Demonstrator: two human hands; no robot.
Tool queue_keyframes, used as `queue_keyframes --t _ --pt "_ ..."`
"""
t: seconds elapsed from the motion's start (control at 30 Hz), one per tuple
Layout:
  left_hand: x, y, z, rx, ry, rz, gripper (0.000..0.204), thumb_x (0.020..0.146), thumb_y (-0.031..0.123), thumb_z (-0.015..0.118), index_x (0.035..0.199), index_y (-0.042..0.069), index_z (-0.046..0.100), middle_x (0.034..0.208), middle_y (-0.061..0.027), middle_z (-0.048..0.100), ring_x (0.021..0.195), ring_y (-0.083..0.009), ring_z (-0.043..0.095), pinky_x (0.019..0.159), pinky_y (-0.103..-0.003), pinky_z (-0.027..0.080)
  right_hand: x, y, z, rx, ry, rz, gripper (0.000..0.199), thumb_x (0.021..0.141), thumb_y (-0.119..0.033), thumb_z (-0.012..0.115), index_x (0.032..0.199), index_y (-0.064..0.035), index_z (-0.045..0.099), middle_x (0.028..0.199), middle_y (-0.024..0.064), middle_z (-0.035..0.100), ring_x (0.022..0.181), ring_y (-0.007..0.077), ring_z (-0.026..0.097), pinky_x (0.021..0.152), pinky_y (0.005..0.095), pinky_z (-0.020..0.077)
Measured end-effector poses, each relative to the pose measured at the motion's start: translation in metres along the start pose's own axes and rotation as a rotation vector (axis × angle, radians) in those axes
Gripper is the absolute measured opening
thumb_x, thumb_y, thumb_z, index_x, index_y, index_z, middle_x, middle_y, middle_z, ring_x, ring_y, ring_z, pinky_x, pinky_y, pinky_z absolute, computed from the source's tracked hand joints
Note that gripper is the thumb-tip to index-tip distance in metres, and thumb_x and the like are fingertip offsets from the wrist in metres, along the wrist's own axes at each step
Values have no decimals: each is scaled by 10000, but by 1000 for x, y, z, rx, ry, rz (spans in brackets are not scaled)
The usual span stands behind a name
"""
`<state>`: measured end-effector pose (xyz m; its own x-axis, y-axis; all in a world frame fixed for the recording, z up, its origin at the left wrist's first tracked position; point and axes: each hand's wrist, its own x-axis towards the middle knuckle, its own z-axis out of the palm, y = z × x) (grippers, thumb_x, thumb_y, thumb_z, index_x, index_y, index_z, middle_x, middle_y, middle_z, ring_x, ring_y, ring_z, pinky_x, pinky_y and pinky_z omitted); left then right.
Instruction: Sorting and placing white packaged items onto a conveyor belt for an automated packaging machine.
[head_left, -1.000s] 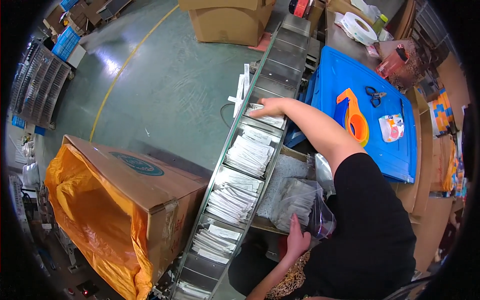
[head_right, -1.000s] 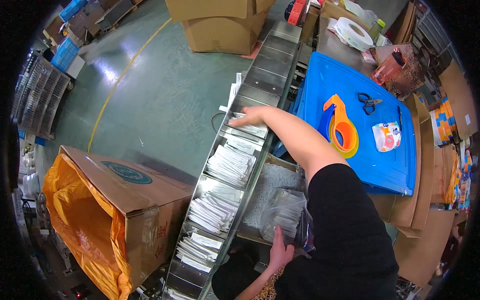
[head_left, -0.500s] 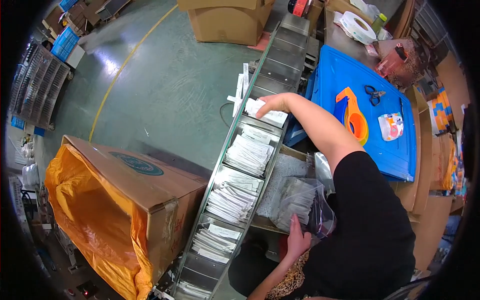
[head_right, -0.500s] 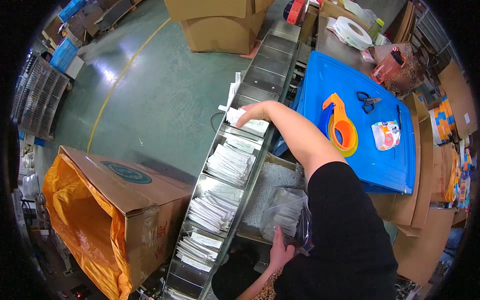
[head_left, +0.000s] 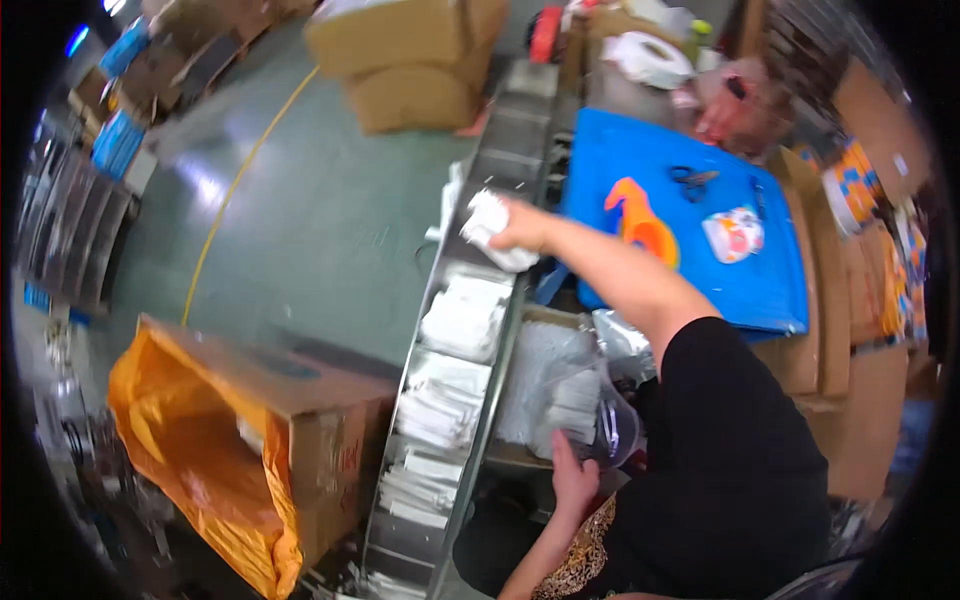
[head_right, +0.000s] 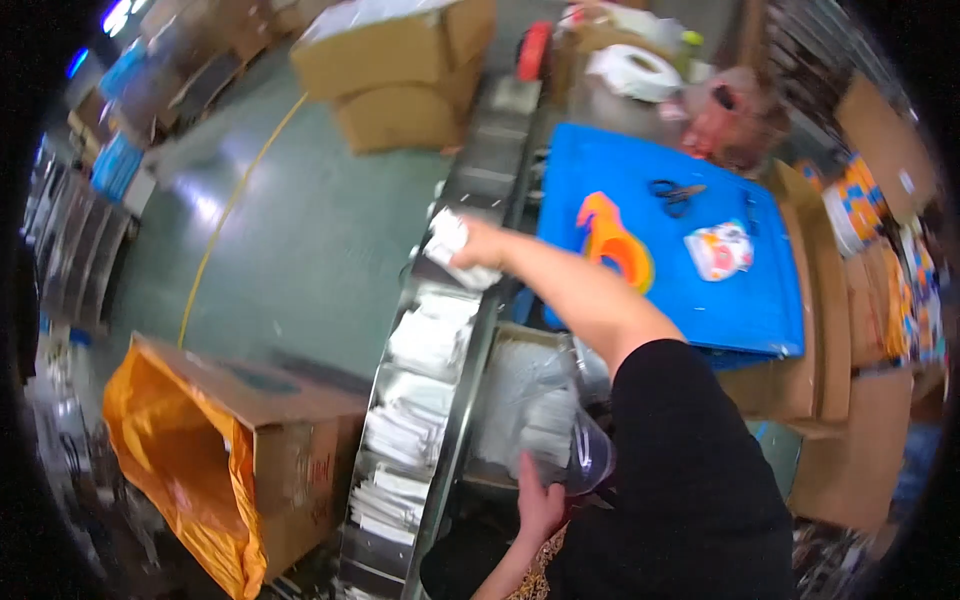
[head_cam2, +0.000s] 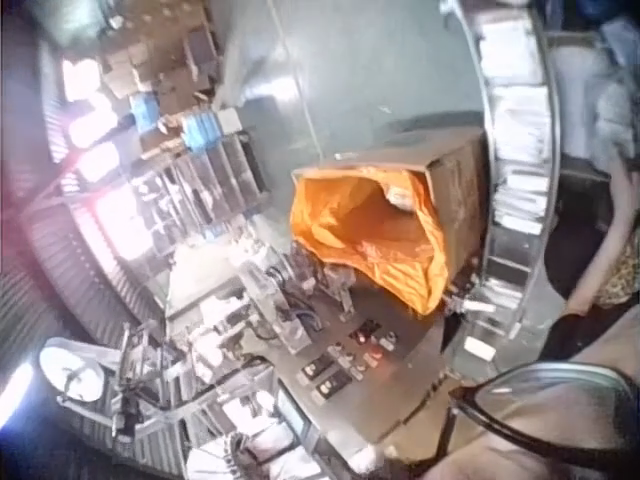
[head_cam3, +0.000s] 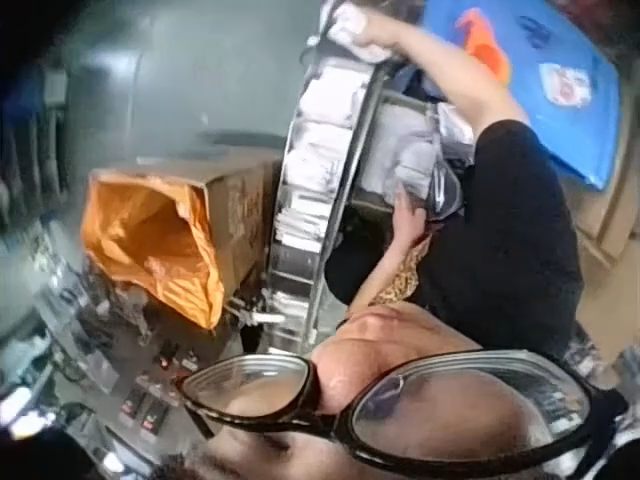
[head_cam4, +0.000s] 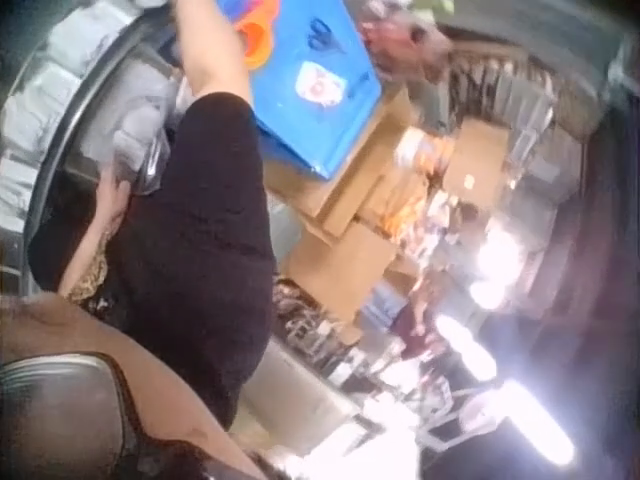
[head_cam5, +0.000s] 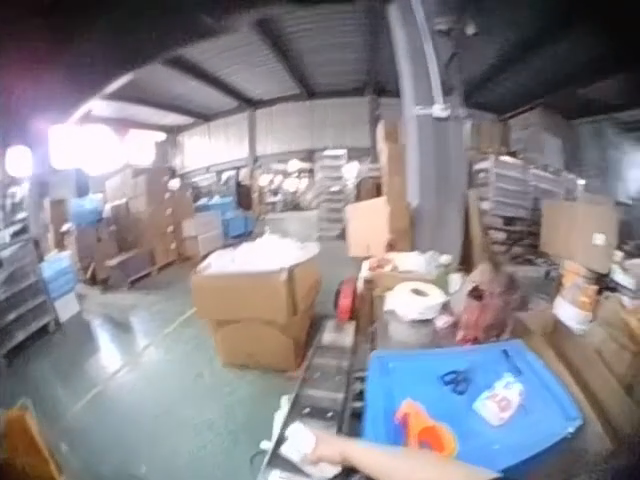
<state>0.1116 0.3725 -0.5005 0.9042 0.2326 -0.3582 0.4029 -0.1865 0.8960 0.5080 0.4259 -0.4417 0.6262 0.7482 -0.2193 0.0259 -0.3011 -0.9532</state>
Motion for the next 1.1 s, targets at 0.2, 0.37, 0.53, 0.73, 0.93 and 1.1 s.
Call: queue_keyframes --t 0.2,0.37,0.53,0.73,0.93,1.1 --pt "-15 34 -24 -632 232 -128 691 764 28 459 1383 -10 154 1404 -180 235 1200 -234 368 933 -339 362 -178 16 48 345 -26 131 603 631 -46 683 1191 -49 458 1034 72 563 951 179 530 833 337 433" --pt "-2 49 29 -896 -48 5 568 928 306 340 1390 26 164 1395 -136 270 1227 -268 340 1034 -352 230 -340 45 118 906 116 208 682 712 -19 660 1313 -54 337 1214 112 492 1130 196 464 941 355 379" --pt "-32 74 92 -659 -219 13 609 943 330 315 1410 56 35 1405 -144 249 1266 -258 292 1049 -361 217 -410 59 92 642 369 104 767 673 -97 680 1331 -44 290 1206 124 489 1115 228 470 956 346 358" --pt "-53 125 127 -1023 -252 50 523 902 367 381 1282 9 350 1215 -106 481 1116 -295 467 943 -405 380 -474 68 68 -287 547 -496 936 657 -270 696 1388 -49 155 1186 203 476 1127 347 453 926 397 369" --pt "-57 97 151 -656 -342 177 457 901 376 377 1269 105 377 1180 -124 489 1086 -274 492 903 -425 421 -511 88 79 -150 576 -500 998 630 -225 739 1397 -56 123 1340 204 311 1247 342 317 1033 397 256" --pt "-84 114 151 -652 -446 197 409 914 263 395 1285 93 358 1224 -116 457 1117 -266 468 923 -415 407 -522 91 79 -255 593 -592 914 637 -213 699 1380 -71 186 1375 186 263 1279 340 270 1034 432 239"
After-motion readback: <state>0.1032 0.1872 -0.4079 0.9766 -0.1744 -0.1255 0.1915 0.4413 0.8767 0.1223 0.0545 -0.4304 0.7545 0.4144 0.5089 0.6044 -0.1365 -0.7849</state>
